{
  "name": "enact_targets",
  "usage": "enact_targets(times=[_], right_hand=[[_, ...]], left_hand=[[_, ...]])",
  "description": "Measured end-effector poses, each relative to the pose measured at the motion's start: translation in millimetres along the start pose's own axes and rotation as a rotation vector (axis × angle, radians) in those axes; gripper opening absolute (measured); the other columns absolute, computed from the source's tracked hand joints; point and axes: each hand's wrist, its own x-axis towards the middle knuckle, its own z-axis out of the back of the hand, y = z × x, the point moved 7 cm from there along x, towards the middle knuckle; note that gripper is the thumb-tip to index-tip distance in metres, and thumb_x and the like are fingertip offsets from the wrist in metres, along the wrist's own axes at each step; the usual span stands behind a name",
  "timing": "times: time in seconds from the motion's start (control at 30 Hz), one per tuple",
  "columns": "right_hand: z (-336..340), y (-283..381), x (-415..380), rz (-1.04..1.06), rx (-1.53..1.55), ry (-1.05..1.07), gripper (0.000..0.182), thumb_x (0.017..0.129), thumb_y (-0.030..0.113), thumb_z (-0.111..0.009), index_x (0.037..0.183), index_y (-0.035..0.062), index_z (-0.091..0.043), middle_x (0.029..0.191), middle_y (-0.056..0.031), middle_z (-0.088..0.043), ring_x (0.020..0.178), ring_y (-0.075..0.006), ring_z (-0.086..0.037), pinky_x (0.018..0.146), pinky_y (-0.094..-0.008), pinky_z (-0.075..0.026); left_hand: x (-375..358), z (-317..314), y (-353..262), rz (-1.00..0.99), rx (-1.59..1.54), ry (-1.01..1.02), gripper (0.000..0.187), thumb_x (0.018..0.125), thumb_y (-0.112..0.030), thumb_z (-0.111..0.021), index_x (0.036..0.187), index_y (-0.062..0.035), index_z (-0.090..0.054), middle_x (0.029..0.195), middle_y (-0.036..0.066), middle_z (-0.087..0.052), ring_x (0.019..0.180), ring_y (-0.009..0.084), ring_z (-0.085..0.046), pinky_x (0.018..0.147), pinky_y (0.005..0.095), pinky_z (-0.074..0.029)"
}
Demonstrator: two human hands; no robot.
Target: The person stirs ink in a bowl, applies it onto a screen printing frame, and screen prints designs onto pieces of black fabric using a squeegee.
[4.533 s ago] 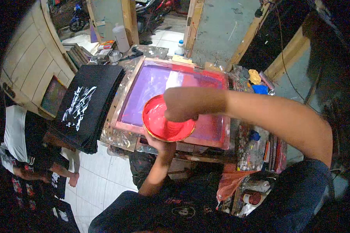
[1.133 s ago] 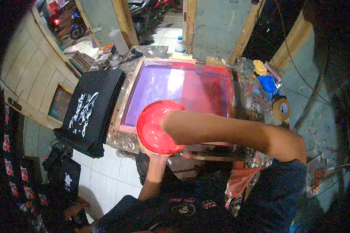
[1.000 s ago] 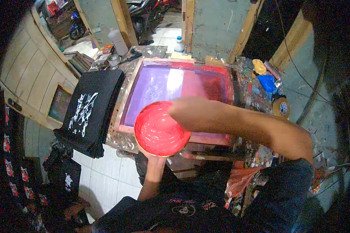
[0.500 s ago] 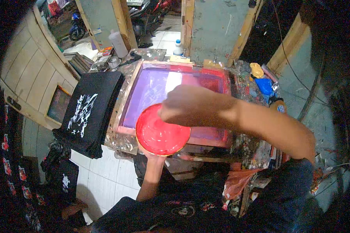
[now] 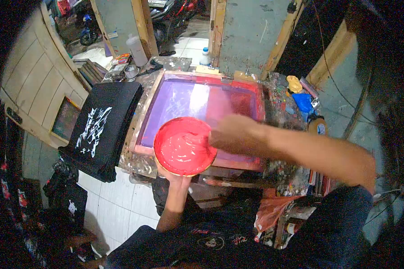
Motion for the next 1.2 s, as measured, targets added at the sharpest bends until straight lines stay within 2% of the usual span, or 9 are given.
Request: enact_targets(times=[0.23,0.33,0.43,0.47,0.67,0.87,0.97,1.17,1.2], right_hand=[[15,24,12,-0.266,0.459,0.144,0.018,0.085,0.008,-0.064,0.074,-0.0059,-0.062,0.074,-0.0260,-0.067,0.077,-0.0438,-0.072,0.068,-0.0508,-0.058],[31,14,22,0.082,0.260,-0.176,0.017,0.085,0.009,-0.062,0.076,-0.0050,-0.061,0.067,-0.0243,-0.062,0.069,-0.0435,-0.068,0.063,-0.0522,-0.054],[57,-10,27,0.109,0.356,-0.535,0.016,0.086,0.010,-0.060,0.078,-0.0037,-0.059,0.063,-0.0228,-0.057,0.061,-0.0432,-0.063,0.060,-0.0522,-0.050],[55,-16,29,0.122,0.209,-0.534,0.015,0.087,0.011,-0.060,0.080,-0.0018,-0.059,0.063,-0.0218,-0.059,0.060,-0.0417,-0.065,0.057,-0.0498,-0.052],[5,-31,16,-0.018,-0.059,-0.201,0.013,0.086,0.012,-0.062,0.082,0.0003,-0.062,0.062,-0.0174,-0.063,0.062,-0.0394,-0.070,0.056,-0.0455,-0.058],[-20,11,6,-0.156,0.326,0.071,0.011,0.084,0.009,-0.064,0.083,-0.0019,-0.064,0.071,-0.0228,-0.069,0.068,-0.0362,-0.072,0.063,-0.0459,-0.059],[-33,17,31,0.006,0.326,0.028,0.010,0.082,0.008,-0.065,0.081,-0.0018,-0.064,0.071,-0.0248,-0.067,0.068,-0.0363,-0.072,0.064,-0.0474,-0.058],[30,-13,20,0.110,0.191,-0.587,0.013,0.080,0.009,-0.067,0.076,-0.0037,-0.064,0.069,-0.0239,-0.065,0.066,-0.0383,-0.070,0.061,-0.0490,-0.056],[26,-15,17,0.052,0.168,-0.480,0.012,0.080,0.008,-0.066,0.077,-0.0036,-0.064,0.070,-0.0237,-0.065,0.066,-0.0385,-0.070,0.061,-0.0488,-0.056]], left_hand=[[1,-8,13,-0.055,0.031,-0.087,0.066,0.105,-0.056,-0.034,0.147,-0.0078,-0.047,0.145,0.014,-0.056,0.130,0.0332,-0.057,0.109,0.0501,-0.050],[2,-8,15,-0.029,0.051,-0.109,0.067,0.105,-0.057,-0.033,0.149,-0.0084,-0.045,0.148,0.014,-0.053,0.134,0.0336,-0.054,0.111,0.0509,-0.047],[0,-15,15,-0.037,0.062,-0.076,0.068,0.105,-0.058,-0.032,0.150,-0.0086,-0.045,0.150,0.014,-0.052,0.137,0.0342,-0.051,0.113,0.0518,-0.045],[-2,-16,14,-0.036,0.051,-0.046,0.069,0.105,-0.059,-0.032,0.150,-0.0086,-0.045,0.150,0.014,-0.052,0.138,0.0344,-0.051,0.113,0.0520,-0.045],[-3,-21,1,-0.057,0.044,0.003,0.069,0.104,-0.059,-0.034,0.149,-0.0081,-0.046,0.149,0.014,-0.053,0.136,0.0340,-0.052,0.112,0.0516,-0.046],[0,-16,10,-0.085,0.068,-0.060,0.068,0.104,-0.059,-0.035,0.148,-0.0080,-0.047,0.148,0.014,-0.054,0.134,0.0333,-0.054,0.112,0.0511,-0.047],[2,-9,20,-0.064,0.067,-0.083,0.069,0.104,-0.059,-0.035,0.149,-0.0079,-0.046,0.149,0.014,-0.053,0.136,0.0334,-0.052,0.114,0.0513,-0.045],[-7,-17,18,-0.012,0.068,-0.050,0.071,0.104,-0.060,-0.033,0.151,-0.0071,-0.043,0.151,0.015,-0.050,0.138,0.0351,-0.050,0.116,0.0516,-0.043],[-5,-17,15,-0.022,0.069,-0.050,0.072,0.104,-0.061,-0.032,0.150,-0.0070,-0.043,0.151,0.015,-0.050,0.138,0.0353,-0.050,0.115,0.0517,-0.044]])
